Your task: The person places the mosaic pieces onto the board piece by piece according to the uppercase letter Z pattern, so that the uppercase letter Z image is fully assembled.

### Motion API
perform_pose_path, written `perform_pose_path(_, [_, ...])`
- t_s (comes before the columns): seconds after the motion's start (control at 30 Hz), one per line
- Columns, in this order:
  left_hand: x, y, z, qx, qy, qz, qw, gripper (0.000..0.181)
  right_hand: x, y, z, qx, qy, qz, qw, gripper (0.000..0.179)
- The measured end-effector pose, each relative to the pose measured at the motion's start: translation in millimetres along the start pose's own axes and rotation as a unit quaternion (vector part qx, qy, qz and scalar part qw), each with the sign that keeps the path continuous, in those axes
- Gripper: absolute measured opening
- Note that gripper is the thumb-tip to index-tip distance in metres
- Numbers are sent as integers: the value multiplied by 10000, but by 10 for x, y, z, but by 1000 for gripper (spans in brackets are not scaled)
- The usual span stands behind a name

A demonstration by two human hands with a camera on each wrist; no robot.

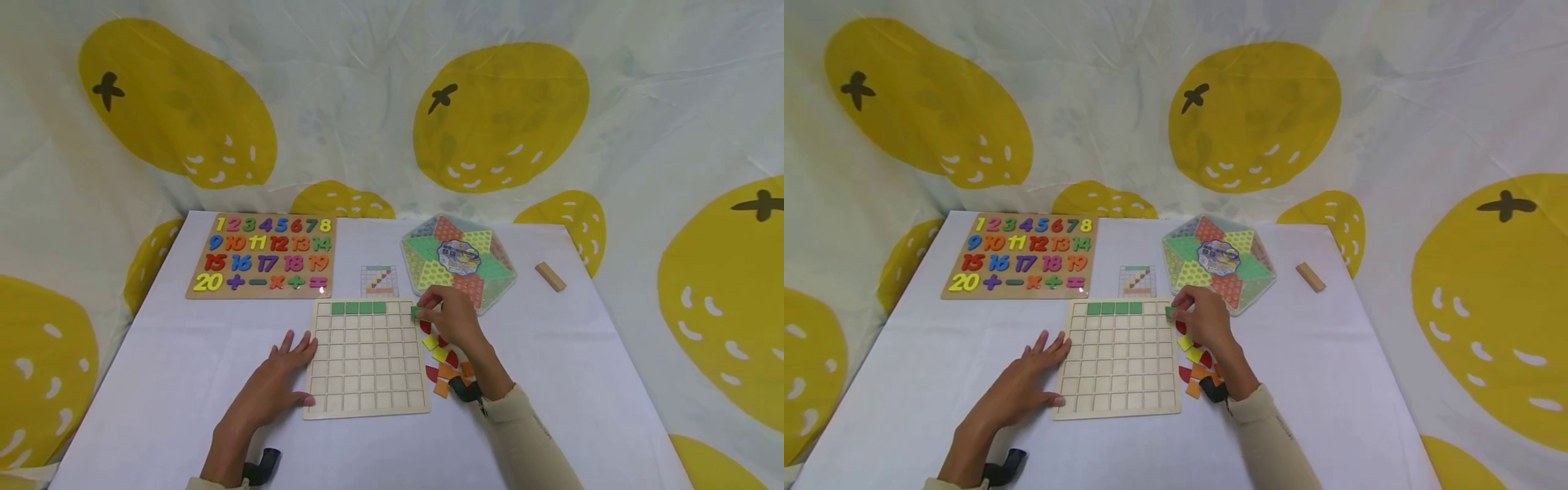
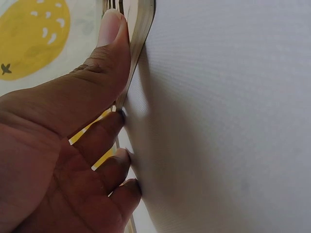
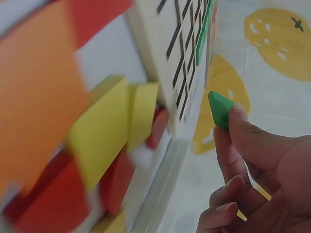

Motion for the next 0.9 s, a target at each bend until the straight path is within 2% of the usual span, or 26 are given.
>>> perform_pose_path(0.13, [1, 1, 3, -15, 16, 29, 10000, 109, 113, 102, 114, 120, -98, -73, 9999, 10])
perform_pose_path(0.33, [2, 2, 4, -26, -5, 41, 10000, 109, 227, 225, 282, 292, -237, 161, 9992, 11])
perform_pose_path(0.5, [-8, 0, -1, -43, -17, 46, 10000, 108, 290, 289, 381, 234, -567, 249, 9978, 13])
perform_pose_path(0.7, [-14, -3, -9, -44, -27, 33, 10000, 108, 320, 335, 455, 220, -931, 302, 9950, 13])
perform_pose_path(0.9, [-11, 4, -7, -42, -4, 32, 10000, 108, 331, 348, 430, 360, -959, 181, 9946, 10])
Point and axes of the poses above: each hand's wrist, its own y-axis towards the middle knuckle, its own z-axis out of the palm, x = y × z, the point moved 3 cm from there along y, towards the middle knuckle, and after that the axes turned 11 degrees about z, right-handed, at the moved point
